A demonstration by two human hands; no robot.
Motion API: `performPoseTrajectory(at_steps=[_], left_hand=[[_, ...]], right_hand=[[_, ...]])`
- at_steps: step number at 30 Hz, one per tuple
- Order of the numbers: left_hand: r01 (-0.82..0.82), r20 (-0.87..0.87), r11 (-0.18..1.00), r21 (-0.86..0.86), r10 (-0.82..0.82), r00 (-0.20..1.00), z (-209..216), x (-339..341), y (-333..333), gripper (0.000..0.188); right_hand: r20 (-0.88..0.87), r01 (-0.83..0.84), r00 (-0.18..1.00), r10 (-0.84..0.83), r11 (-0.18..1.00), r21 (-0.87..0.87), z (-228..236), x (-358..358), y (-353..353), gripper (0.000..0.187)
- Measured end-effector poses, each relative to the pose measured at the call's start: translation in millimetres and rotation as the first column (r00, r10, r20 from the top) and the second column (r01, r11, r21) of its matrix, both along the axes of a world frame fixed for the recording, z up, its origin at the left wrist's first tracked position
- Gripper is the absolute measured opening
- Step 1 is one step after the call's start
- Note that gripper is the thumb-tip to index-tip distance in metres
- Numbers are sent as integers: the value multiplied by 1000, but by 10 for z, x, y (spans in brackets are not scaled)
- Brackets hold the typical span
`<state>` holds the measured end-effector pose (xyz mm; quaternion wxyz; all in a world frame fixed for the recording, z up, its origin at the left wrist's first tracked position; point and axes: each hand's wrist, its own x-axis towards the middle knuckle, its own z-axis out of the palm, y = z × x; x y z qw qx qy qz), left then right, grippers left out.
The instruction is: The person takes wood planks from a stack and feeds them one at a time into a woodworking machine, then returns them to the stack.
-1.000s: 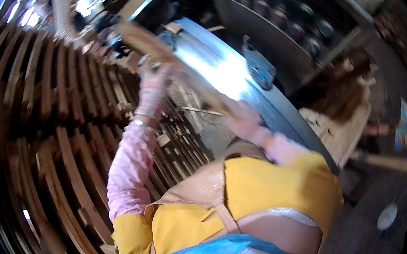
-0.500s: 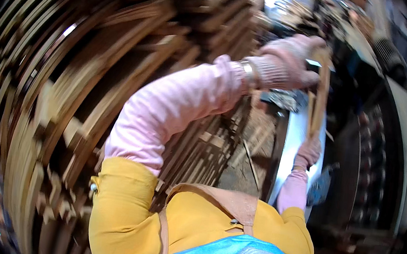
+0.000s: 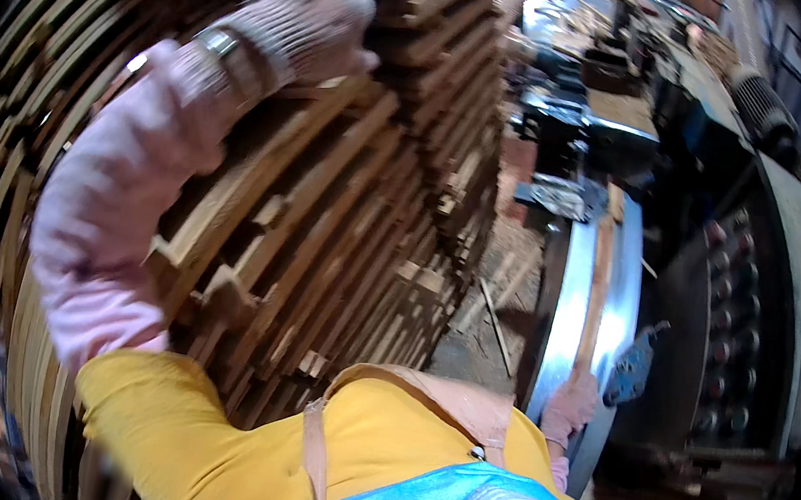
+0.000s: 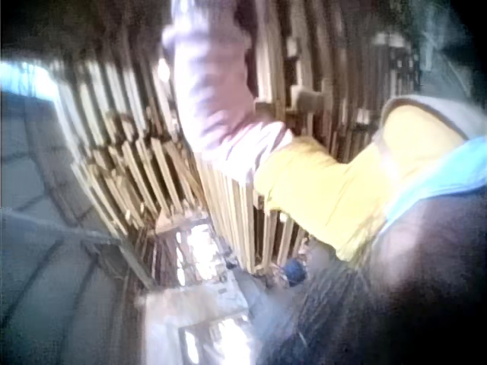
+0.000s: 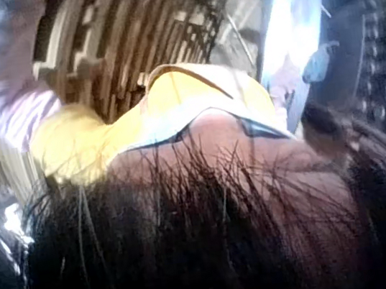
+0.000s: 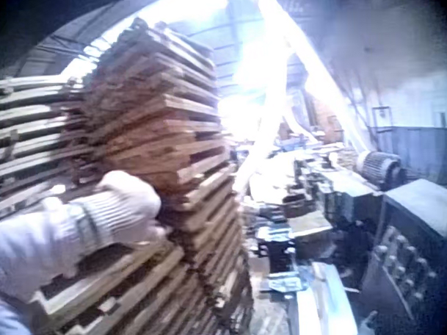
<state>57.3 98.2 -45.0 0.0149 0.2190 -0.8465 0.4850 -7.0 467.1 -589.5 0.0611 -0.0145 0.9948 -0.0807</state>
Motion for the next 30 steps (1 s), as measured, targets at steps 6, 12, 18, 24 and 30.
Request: performPoseTrajectory(at_steps=[6,12,18,24,30], left_hand=[[-722,184,681,-123,730,658,-83,684,-394,67],[-428,145,901,-69,434,889,-348,795,-898,35],[412,-26,851,325,-428,904,-754,-38,151,22],[408,357,751,519,-625,694,-1600,-674,1196,19],[537,216,681,499,-697,683,-2550,-1057,1639,9]], right_hand=[[-483,-256,853,196,965,-60,-87,-626,-327,33],[-157,-10,988,-15,988,-155,-98,-1752,-845,35],[-377,-396,913,157,568,-721,142,-2657,-1193,73],[-730,-877,364,579,-51,-477,2399,-1248,-1034,88],[-556,-712,695,455,336,-616,1189,-397,-413,95]])
